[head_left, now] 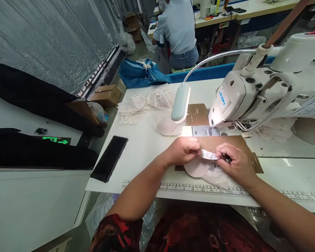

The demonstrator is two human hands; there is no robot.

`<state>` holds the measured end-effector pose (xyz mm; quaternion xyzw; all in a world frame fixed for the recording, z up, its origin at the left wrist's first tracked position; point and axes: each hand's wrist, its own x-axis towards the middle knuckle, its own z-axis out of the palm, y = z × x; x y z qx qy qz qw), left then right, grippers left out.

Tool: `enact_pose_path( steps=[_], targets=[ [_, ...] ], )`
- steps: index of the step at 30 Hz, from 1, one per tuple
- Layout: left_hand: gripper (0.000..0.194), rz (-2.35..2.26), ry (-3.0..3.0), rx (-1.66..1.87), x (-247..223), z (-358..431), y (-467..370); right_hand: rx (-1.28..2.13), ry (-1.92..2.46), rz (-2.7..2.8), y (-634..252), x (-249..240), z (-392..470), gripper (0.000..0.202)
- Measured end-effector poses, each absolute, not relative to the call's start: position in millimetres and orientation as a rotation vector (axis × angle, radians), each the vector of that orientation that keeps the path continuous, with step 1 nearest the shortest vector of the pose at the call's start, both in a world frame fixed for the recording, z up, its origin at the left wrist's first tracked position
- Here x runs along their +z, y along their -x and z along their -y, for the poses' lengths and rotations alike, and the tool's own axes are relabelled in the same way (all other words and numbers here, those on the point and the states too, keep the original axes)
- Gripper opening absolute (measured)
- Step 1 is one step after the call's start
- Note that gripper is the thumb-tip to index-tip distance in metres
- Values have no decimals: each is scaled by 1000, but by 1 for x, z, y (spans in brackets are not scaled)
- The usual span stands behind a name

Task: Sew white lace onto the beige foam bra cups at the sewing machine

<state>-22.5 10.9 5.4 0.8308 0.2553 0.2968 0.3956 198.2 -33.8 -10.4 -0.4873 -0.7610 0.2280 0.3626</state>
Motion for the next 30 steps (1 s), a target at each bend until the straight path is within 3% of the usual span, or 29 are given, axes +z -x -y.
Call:
enact_pose_path(
  steps=[9,13,17,20,23,26,30],
  targets=[
    [19,-683,-2061,746,6,-11,22,661,1269,1970,-198,-8,32,8],
    [10,-738,-1957,698,2,-12,16,865,1422,1909,-193,-8,26,33],
    [50,-780,-1774,652,8,-13,24,959,1399,2018,-195,-9,22,23],
    [45,-1001,-1711,709,26,-9,44,973,1425,2000,-202,-7,24,24],
    [39,-1145,-1600,485,42,1,62,1007,1403,1906,-206,-1,28,26],
    [42,-1022,-1358,324,43,13,63,1056,1337,1806,-207,6,32,28],
    [47,-864,-948,420,27,23,46,1161,1258,1799,-207,9,32,30]
  ],
)
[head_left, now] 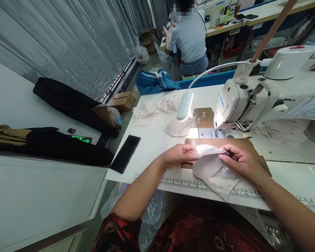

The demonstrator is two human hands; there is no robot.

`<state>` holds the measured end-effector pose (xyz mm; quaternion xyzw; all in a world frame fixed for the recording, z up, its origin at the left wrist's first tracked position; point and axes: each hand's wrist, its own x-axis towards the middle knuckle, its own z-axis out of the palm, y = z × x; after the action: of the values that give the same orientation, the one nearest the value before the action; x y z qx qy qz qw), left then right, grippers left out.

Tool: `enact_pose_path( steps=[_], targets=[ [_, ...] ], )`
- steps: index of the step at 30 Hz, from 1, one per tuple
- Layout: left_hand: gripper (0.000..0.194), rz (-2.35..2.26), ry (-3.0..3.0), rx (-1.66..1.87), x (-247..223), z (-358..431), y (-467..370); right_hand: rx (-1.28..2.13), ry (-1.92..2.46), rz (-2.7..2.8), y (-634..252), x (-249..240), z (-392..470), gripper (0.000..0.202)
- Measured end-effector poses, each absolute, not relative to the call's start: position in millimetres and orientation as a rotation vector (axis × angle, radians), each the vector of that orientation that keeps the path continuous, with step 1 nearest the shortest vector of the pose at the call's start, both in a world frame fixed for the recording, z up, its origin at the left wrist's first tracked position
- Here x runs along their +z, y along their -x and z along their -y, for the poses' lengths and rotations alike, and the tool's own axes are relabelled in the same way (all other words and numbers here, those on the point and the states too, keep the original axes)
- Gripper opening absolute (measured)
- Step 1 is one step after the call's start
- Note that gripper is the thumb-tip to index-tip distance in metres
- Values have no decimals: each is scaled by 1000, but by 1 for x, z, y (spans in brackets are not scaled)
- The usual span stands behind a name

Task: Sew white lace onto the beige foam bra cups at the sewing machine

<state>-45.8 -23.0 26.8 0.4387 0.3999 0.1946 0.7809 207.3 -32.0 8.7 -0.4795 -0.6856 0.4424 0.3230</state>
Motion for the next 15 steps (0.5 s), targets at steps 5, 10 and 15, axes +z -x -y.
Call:
enact_pose_path(
  steps=[5,10,15],
  targets=[
    [42,-971,-971,641,13,20,29,1396,1253,1987,-212,-2,29,34],
    [37,-910,-1062,726,13,17,22,1292,1278,1672,-213,-8,28,45],
    [35,-920,-1118,750,10,20,17,1181,1253,1768,-213,-2,29,40]
  ],
)
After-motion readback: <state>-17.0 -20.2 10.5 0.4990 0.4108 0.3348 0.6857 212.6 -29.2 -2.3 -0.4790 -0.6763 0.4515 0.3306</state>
